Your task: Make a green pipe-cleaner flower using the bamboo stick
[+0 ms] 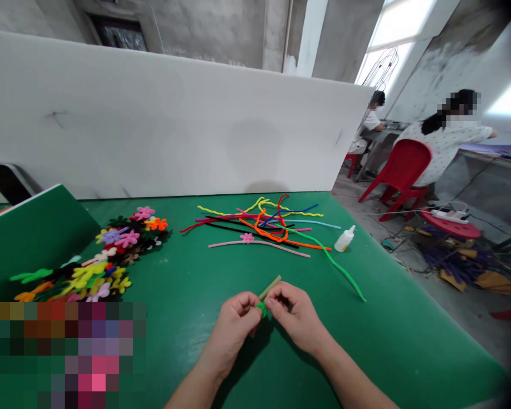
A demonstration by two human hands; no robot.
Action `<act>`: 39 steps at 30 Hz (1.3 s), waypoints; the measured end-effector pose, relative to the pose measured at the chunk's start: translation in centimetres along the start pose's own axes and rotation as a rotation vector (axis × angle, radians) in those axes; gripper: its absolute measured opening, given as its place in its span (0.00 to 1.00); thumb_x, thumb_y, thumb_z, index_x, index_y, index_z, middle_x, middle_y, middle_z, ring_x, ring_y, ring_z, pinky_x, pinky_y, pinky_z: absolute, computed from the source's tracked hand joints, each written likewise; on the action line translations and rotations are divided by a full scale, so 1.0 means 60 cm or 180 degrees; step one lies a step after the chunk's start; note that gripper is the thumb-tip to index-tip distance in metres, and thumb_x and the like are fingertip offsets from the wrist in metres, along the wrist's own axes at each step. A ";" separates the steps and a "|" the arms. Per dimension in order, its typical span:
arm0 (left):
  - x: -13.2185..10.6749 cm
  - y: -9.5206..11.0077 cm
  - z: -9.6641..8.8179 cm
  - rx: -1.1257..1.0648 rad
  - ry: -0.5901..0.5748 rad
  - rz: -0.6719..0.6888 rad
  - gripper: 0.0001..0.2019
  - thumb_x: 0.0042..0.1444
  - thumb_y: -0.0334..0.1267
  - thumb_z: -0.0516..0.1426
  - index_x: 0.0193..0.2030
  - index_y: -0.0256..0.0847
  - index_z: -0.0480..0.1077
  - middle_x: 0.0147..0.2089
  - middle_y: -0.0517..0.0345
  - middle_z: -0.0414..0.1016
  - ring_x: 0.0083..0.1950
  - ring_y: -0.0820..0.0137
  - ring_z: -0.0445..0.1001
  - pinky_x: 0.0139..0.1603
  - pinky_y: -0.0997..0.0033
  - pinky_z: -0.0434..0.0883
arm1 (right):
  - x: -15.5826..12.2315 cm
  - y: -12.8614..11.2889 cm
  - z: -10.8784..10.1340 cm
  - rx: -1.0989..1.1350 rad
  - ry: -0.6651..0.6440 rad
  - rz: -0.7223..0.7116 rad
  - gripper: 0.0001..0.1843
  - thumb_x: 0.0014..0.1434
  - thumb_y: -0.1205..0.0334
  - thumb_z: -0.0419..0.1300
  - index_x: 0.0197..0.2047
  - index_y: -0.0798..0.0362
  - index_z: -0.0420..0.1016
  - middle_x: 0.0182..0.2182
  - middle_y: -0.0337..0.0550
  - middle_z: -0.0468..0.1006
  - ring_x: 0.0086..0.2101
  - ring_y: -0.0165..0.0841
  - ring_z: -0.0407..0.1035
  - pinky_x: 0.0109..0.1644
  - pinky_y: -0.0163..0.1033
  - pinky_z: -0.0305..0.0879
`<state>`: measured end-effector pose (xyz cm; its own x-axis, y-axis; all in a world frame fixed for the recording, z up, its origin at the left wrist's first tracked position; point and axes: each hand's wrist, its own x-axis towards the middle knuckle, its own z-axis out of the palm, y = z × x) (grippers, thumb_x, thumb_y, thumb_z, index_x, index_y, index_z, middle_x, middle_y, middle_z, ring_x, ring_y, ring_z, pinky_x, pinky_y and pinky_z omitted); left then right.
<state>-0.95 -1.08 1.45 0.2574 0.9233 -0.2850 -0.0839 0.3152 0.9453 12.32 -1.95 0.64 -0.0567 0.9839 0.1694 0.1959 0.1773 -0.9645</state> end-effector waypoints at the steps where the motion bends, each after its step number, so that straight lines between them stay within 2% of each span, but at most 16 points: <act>1: 0.000 0.001 0.001 0.0143 0.0034 0.0042 0.04 0.41 0.31 0.54 0.19 0.38 0.62 0.14 0.69 0.56 0.17 0.79 0.52 0.19 0.78 0.51 | 0.000 0.001 0.000 -0.0010 0.0030 -0.0002 0.09 0.51 0.61 0.56 0.23 0.55 0.67 0.18 0.34 0.62 0.20 0.25 0.54 0.23 0.31 0.52; 4: 0.000 0.009 0.004 0.0506 0.0109 0.0215 0.04 0.42 0.32 0.53 0.20 0.39 0.62 0.15 0.69 0.54 0.18 0.78 0.52 0.20 0.78 0.51 | -0.001 0.004 -0.003 0.0117 0.0059 0.0005 0.10 0.53 0.59 0.55 0.25 0.55 0.68 0.20 0.36 0.63 0.22 0.26 0.56 0.25 0.31 0.54; 6: 0.001 0.015 0.004 0.0906 0.0158 0.0455 0.05 0.42 0.31 0.53 0.19 0.39 0.61 0.16 0.69 0.53 0.19 0.77 0.52 0.21 0.77 0.51 | -0.002 0.006 -0.006 0.0382 0.0064 0.0064 0.10 0.55 0.58 0.53 0.33 0.55 0.70 0.25 0.39 0.67 0.25 0.28 0.59 0.28 0.33 0.57; 8: 0.001 0.021 0.002 0.1511 0.0261 0.0846 0.05 0.43 0.29 0.52 0.19 0.40 0.61 0.17 0.67 0.55 0.20 0.75 0.55 0.22 0.76 0.52 | -0.002 0.007 -0.009 0.0629 0.0053 0.0136 0.14 0.56 0.56 0.52 0.42 0.55 0.68 0.29 0.41 0.68 0.27 0.28 0.61 0.32 0.34 0.59; 10: -0.001 0.024 -0.003 0.2238 0.0312 0.1365 0.05 0.43 0.28 0.53 0.21 0.40 0.63 0.19 0.65 0.59 0.22 0.73 0.58 0.25 0.74 0.53 | -0.002 0.008 -0.011 0.0716 -0.0037 0.0172 0.16 0.56 0.57 0.53 0.46 0.54 0.66 0.31 0.42 0.69 0.29 0.29 0.62 0.33 0.34 0.59; 12: -0.005 0.026 -0.007 0.2897 0.0231 0.1858 0.04 0.44 0.28 0.53 0.23 0.40 0.65 0.21 0.62 0.63 0.25 0.71 0.60 0.28 0.72 0.53 | -0.001 0.008 -0.012 0.0646 -0.0198 0.0171 0.14 0.54 0.58 0.56 0.43 0.55 0.68 0.31 0.42 0.69 0.30 0.29 0.62 0.33 0.34 0.59; 14: -0.012 0.030 -0.008 0.3396 0.0096 0.2172 0.05 0.46 0.28 0.53 0.25 0.41 0.66 0.24 0.60 0.65 0.27 0.69 0.61 0.31 0.71 0.54 | 0.000 0.007 -0.011 0.0578 -0.0353 0.0180 0.11 0.53 0.58 0.57 0.36 0.56 0.71 0.28 0.40 0.70 0.28 0.29 0.62 0.33 0.34 0.59; 16: -0.018 0.036 -0.008 0.3740 0.0027 0.2278 0.05 0.47 0.28 0.51 0.27 0.40 0.66 0.25 0.59 0.66 0.29 0.68 0.63 0.32 0.69 0.55 | 0.000 0.005 -0.011 0.0629 -0.0481 0.0219 0.10 0.53 0.58 0.57 0.30 0.57 0.72 0.23 0.39 0.69 0.26 0.28 0.61 0.32 0.33 0.58; 19: -0.024 0.043 -0.006 0.3984 0.0011 0.2250 0.07 0.49 0.28 0.49 0.29 0.39 0.67 0.27 0.57 0.67 0.32 0.66 0.64 0.34 0.68 0.57 | 0.002 -0.001 -0.014 0.0918 -0.0557 0.0339 0.11 0.51 0.58 0.59 0.28 0.58 0.72 0.21 0.37 0.69 0.23 0.26 0.60 0.29 0.32 0.56; 22: -0.025 0.040 -0.007 0.3654 0.0084 0.2170 0.08 0.50 0.29 0.50 0.34 0.39 0.67 0.27 0.58 0.67 0.31 0.68 0.65 0.35 0.68 0.60 | 0.006 -0.005 -0.016 0.1174 -0.0449 0.0500 0.12 0.48 0.57 0.61 0.26 0.59 0.72 0.20 0.37 0.69 0.21 0.24 0.58 0.26 0.30 0.53; 25: -0.022 0.030 -0.008 0.2701 0.0424 0.1877 0.13 0.48 0.31 0.53 0.43 0.36 0.66 0.28 0.59 0.66 0.30 0.70 0.65 0.34 0.70 0.64 | 0.012 -0.006 -0.015 0.1506 -0.0207 0.0775 0.13 0.45 0.56 0.64 0.25 0.59 0.72 0.19 0.36 0.70 0.20 0.22 0.57 0.24 0.28 0.51; 28: -0.017 0.018 -0.002 0.1749 0.0594 0.1416 0.15 0.47 0.36 0.56 0.43 0.34 0.67 0.28 0.59 0.66 0.28 0.71 0.65 0.30 0.72 0.65 | 0.015 -0.005 -0.007 0.2102 -0.0073 0.1122 0.13 0.44 0.56 0.65 0.26 0.58 0.72 0.18 0.35 0.70 0.18 0.20 0.56 0.21 0.26 0.48; 31: -0.013 0.007 0.009 0.1073 0.0686 0.1324 0.12 0.48 0.38 0.57 0.40 0.36 0.71 0.30 0.58 0.68 0.30 0.71 0.67 0.31 0.73 0.65 | 0.012 -0.003 0.008 0.2769 -0.0073 0.1341 0.14 0.42 0.57 0.66 0.27 0.58 0.71 0.17 0.33 0.68 0.18 0.19 0.57 0.22 0.25 0.50; 35: -0.009 0.001 0.018 0.0908 0.0791 0.1535 0.07 0.49 0.36 0.56 0.34 0.38 0.74 0.31 0.58 0.67 0.33 0.71 0.67 0.33 0.74 0.65 | 0.006 0.002 0.022 0.3156 -0.0213 0.1430 0.14 0.42 0.56 0.67 0.27 0.57 0.70 0.17 0.33 0.67 0.19 0.21 0.59 0.23 0.26 0.52; 39: -0.005 0.011 0.008 0.1160 0.0927 0.1732 0.06 0.47 0.33 0.57 0.32 0.38 0.74 0.28 0.60 0.66 0.29 0.72 0.66 0.29 0.75 0.64 | 0.008 0.008 0.012 0.2393 -0.0272 0.1236 0.14 0.44 0.57 0.66 0.32 0.56 0.71 0.23 0.36 0.70 0.23 0.23 0.62 0.24 0.27 0.53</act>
<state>-0.62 -1.28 2.23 -0.0012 0.9658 0.2593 0.2125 -0.2532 0.9438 11.69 -1.39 0.09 -0.1996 0.9616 -0.1883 -0.4841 -0.2639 -0.8343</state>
